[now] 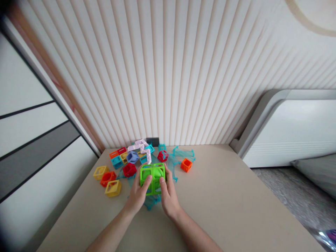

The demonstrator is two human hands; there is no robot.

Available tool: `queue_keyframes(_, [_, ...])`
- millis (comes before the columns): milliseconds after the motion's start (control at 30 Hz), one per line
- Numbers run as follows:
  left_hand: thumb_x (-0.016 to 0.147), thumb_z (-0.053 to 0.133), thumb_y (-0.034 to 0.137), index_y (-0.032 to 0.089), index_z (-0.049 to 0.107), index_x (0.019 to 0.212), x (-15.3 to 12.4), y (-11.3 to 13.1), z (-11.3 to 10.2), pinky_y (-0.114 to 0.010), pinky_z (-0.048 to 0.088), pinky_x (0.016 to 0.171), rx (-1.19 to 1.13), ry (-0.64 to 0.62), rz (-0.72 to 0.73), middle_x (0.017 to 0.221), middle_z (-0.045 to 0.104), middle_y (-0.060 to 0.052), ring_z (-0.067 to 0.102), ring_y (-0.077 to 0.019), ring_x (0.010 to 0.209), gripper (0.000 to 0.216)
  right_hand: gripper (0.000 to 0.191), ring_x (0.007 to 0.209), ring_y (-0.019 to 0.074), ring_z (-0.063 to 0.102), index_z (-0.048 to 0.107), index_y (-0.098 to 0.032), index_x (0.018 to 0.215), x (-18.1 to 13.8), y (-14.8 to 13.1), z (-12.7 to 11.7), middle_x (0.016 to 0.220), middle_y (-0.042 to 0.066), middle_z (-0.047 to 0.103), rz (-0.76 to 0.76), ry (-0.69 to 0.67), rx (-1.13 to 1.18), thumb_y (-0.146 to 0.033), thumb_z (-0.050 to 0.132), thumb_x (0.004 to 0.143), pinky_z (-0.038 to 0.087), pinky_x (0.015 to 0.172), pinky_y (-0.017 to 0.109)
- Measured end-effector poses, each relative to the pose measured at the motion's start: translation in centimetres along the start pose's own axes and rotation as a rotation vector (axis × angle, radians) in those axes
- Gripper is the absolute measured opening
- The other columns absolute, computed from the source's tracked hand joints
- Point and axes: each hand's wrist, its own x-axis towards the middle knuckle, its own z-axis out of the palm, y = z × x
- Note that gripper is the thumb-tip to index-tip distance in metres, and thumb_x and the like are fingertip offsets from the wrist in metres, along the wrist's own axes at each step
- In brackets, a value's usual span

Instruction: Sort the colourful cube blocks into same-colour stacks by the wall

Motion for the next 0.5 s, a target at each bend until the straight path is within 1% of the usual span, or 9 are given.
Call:
queue_keyframes(100, [0.086, 0.065, 0.057, 0.024, 0.053, 0.136, 0.0, -0.3, 0.0, -0.04, 0.049, 0.104, -0.02, -0.016, -0.026, 0.133, 0.066, -0.011, 0.061, -0.0288, 0.126, 0.061, 0.053, 0.141, 0.0239, 0.046, 0.041, -0.031, 0.151, 0.0, -1.0, -0.1, 0.151, 0.006, 0.051, -0.037, -0.003, 0.046, -0.053, 0.041, 0.103, 0.04, 0.116, 0.045])
queue_keyframes(167, [0.088, 0.064, 0.056, 0.024, 0.051, 0.138, -0.2, -0.7, 0.1, -0.039, 0.048, 0.107, -0.023, -0.046, -0.018, 0.138, 0.063, -0.011, 0.057, -0.0286, 0.131, 0.06, 0.052, 0.141, 0.0238, 0.046, 0.039, -0.032, 0.151, -0.1, -1.3, 0.1, 0.152, 0.006, 0.049, -0.038, 0.019, 0.048, -0.05, 0.041, 0.103, 0.039, 0.117, 0.044])
queue_keyframes(267, [0.089, 0.063, 0.054, 0.024, 0.048, 0.141, -0.5, -1.2, 0.3, -0.04, 0.043, 0.113, 0.008, -0.075, 0.007, 0.149, 0.053, -0.012, 0.048, -0.0286, 0.14, 0.061, 0.048, 0.134, 0.0244, 0.053, 0.043, -0.032, 0.149, -0.4, -1.1, 0.5, 0.149, 0.006, 0.052, -0.017, 0.077, 0.012, -0.048, 0.043, 0.103, 0.044, 0.112, 0.043])
queue_keyframes(333, [0.089, 0.063, 0.052, 0.024, 0.046, 0.143, -0.6, -1.2, 0.4, -0.041, 0.04, 0.115, 0.031, -0.09, 0.026, 0.153, 0.049, -0.013, 0.045, -0.0289, 0.143, 0.063, 0.046, 0.129, 0.0244, 0.057, 0.046, -0.032, 0.146, -0.4, -0.8, 0.5, 0.146, 0.007, 0.055, -0.032, 0.114, -0.004, -0.047, 0.043, 0.103, 0.048, 0.108, 0.043])
queue_keyframes(433, [0.091, 0.062, 0.05, 0.024, 0.042, 0.146, -0.7, -0.9, 0.2, -0.041, 0.043, 0.113, 0.008, -0.139, 0.07, 0.153, 0.048, -0.013, 0.049, -0.0288, 0.14, 0.065, 0.044, 0.127, 0.0242, 0.057, 0.046, -0.031, 0.145, -0.3, -0.6, 0.2, 0.142, 0.008, 0.058, -0.091, 0.083, -0.008, -0.044, 0.044, 0.103, 0.049, 0.107, 0.043])
queue_keyframes(500, [0.091, 0.062, 0.05, 0.024, 0.039, 0.147, -0.7, -0.6, 0.0, -0.04, 0.048, 0.107, -0.007, -0.168, 0.111, 0.148, 0.053, -0.014, 0.057, -0.0287, 0.131, 0.066, 0.046, 0.127, 0.0242, 0.057, 0.042, -0.031, 0.149, -0.2, -0.5, -0.1, 0.143, 0.008, 0.057, -0.125, 0.032, 0.002, -0.043, 0.042, 0.104, 0.047, 0.109, 0.044])
